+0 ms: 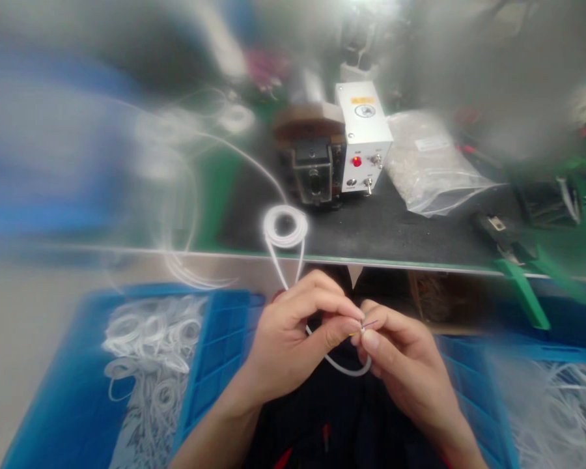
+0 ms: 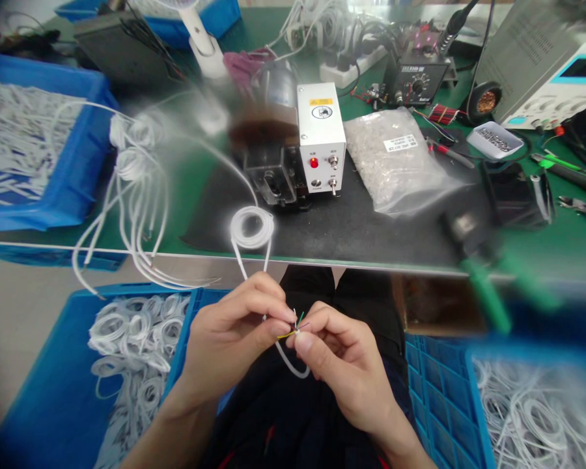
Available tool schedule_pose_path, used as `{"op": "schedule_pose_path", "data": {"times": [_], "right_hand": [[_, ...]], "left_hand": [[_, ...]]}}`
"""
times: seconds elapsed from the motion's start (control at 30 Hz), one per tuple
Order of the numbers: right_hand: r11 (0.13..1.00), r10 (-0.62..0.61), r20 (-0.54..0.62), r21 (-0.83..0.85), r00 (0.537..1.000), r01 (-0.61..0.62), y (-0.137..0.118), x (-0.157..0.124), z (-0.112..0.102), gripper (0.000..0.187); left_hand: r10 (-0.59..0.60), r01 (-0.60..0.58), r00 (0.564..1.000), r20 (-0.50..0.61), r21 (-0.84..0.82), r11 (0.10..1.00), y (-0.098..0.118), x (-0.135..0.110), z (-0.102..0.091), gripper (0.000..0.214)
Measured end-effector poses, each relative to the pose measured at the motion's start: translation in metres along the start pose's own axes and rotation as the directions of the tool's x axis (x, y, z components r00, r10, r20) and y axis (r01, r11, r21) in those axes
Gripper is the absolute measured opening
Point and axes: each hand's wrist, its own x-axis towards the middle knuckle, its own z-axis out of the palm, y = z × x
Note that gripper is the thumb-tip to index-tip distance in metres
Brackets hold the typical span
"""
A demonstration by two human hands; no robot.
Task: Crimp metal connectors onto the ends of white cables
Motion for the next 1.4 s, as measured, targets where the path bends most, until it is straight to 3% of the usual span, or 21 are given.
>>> {"op": "schedule_pose_path", "data": {"times": [0.5, 0.73, 0.87, 0.97, 1.1, 1.2, 1.27, 1.4], "right_hand": [[1.0, 0.016, 0.03, -0.017, 0.999, -0.016, -0.002, 0.003, 0.0, 0.016], [0.994, -0.083, -0.018, -0.07, 0.996, 0.082, 0.002, 0.004, 0.004, 0.011], [0.977, -0.17, -0.057, -0.141, 0.984, 0.161, 0.008, 0.005, 0.006, 0.011], [0.963, -0.225, -0.074, -0.167, 0.972, 0.21, 0.011, 0.003, 0.007, 0.011], [0.952, -0.262, -0.061, -0.181, 0.963, 0.247, 0.01, 0.001, 0.007, 0.012], [0.946, -0.273, -0.061, -0.2, 0.96, 0.257, 0.01, 0.001, 0.006, 0.013], [0.942, -0.277, -0.068, -0.213, 0.958, 0.258, 0.01, 0.002, 0.005, 0.013], [0.941, -0.274, -0.069, -0.225, 0.959, 0.253, 0.012, 0.003, 0.005, 0.011]], "left_hand": [[-0.039, 0.04, 0.999, 0.019, -0.01, 0.999, 0.001, -0.005, -0.002, 0.009], [-0.183, 0.157, 0.976, -0.121, -0.198, 0.967, 0.0, -0.018, 0.019, 0.008], [-0.365, 0.281, 0.914, -0.178, -0.371, 0.885, 0.001, -0.029, 0.038, 0.011], [-0.493, 0.348, 0.856, -0.157, -0.531, 0.773, 0.005, -0.035, 0.05, 0.017], [-0.562, 0.368, 0.824, -0.068, -0.69, 0.623, 0.008, -0.038, 0.058, 0.02], [-0.592, 0.404, 0.805, -0.017, -0.715, 0.57, 0.008, -0.037, 0.058, 0.02], [-0.577, 0.395, 0.816, -0.026, -0.704, 0.59, 0.008, -0.036, 0.057, 0.02], [-0.489, 0.308, 0.857, -0.166, -0.596, 0.742, 0.011, -0.036, 0.056, 0.019]]}}
